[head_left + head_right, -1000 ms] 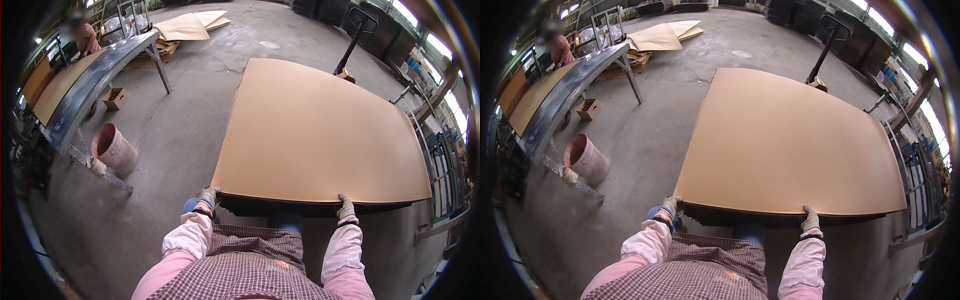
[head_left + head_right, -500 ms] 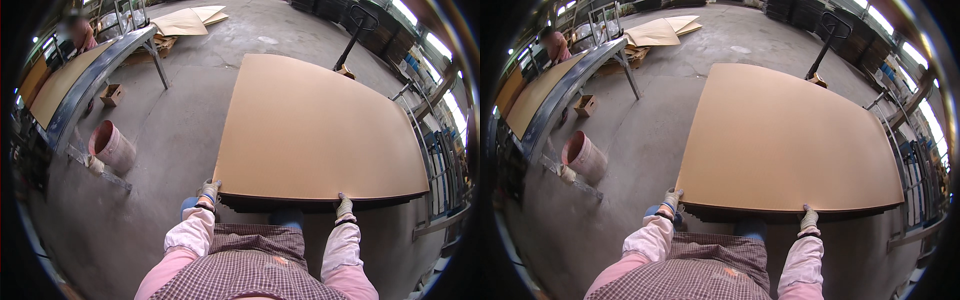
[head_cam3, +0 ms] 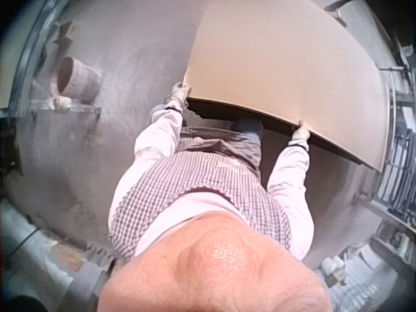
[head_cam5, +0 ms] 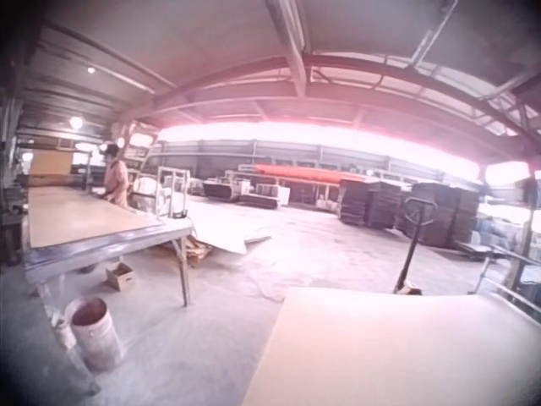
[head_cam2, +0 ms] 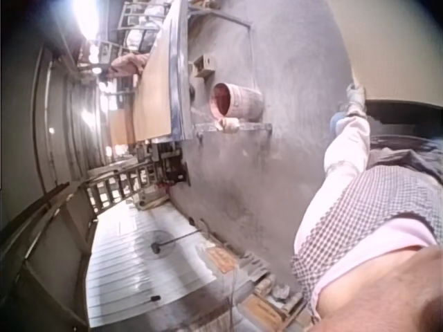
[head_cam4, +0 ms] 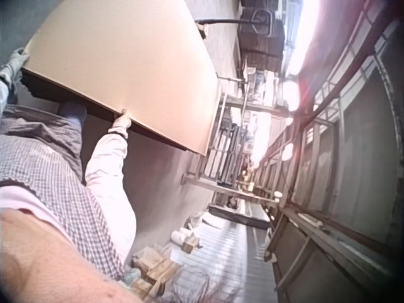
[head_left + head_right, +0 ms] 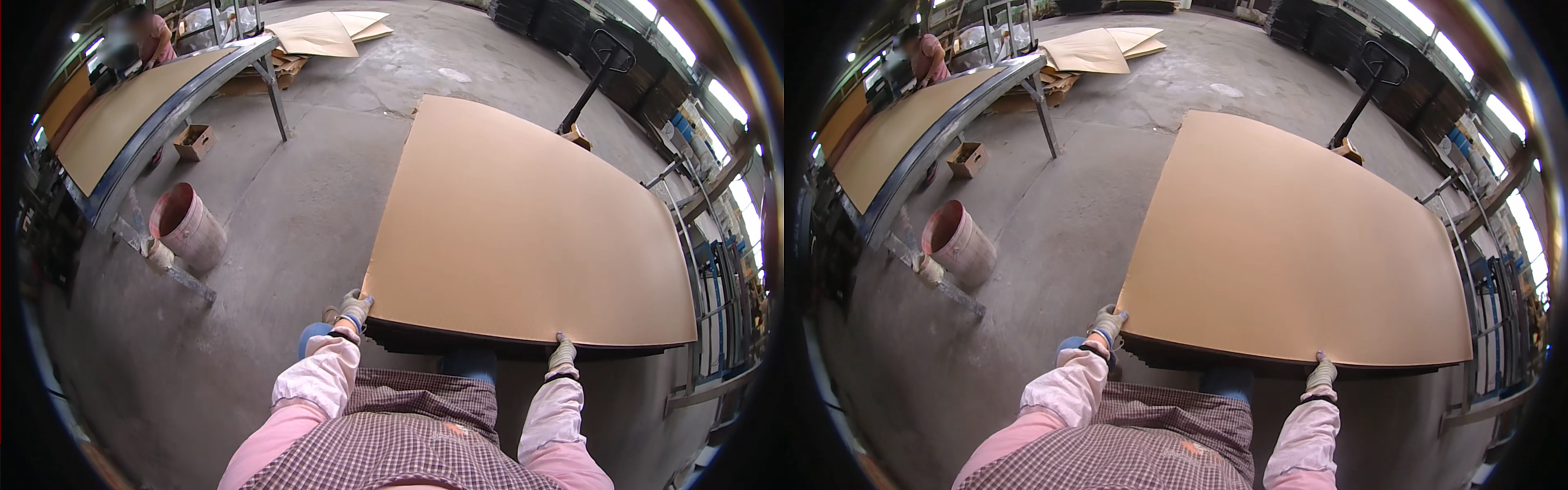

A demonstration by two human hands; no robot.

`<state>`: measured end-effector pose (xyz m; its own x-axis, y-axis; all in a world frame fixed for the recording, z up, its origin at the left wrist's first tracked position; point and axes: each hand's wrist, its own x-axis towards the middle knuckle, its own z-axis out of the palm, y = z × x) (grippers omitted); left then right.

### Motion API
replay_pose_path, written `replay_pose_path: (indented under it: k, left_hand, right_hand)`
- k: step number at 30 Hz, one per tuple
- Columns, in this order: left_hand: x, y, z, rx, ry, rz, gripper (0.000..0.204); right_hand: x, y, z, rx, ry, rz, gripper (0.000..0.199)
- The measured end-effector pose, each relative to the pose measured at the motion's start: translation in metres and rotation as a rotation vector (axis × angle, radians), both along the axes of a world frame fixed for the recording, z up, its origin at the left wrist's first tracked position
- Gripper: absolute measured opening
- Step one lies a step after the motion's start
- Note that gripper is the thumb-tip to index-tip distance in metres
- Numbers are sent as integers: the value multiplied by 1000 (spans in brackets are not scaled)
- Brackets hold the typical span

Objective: Picking up large cardboard sheets from a pallet and stacking them on a nearby work surface.

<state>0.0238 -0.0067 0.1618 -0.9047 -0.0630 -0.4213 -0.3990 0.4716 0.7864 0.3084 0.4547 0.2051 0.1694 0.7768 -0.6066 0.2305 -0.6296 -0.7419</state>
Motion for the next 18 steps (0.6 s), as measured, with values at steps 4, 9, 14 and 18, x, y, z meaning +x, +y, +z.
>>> replay_pose_path:
  k: [4, 9, 14, 18]
  left_hand:
    - [0, 0, 14, -15, -17, -52, 48]
    - [-2, 3, -16, 47, -28, 37, 48]
    - [4, 10, 12, -103, -10, 4, 34]
    - [0, -10, 19, -463, 12, -157, 33]
  right_hand:
    - [-4, -16, 19, 82, 88, 90, 39]
    - [0, -12, 19, 46, 182, 132, 28]
    - [3, -4, 24, 9, 53, 220, 29]
    - [-11, -17, 20, 16, 259, 353, 32]
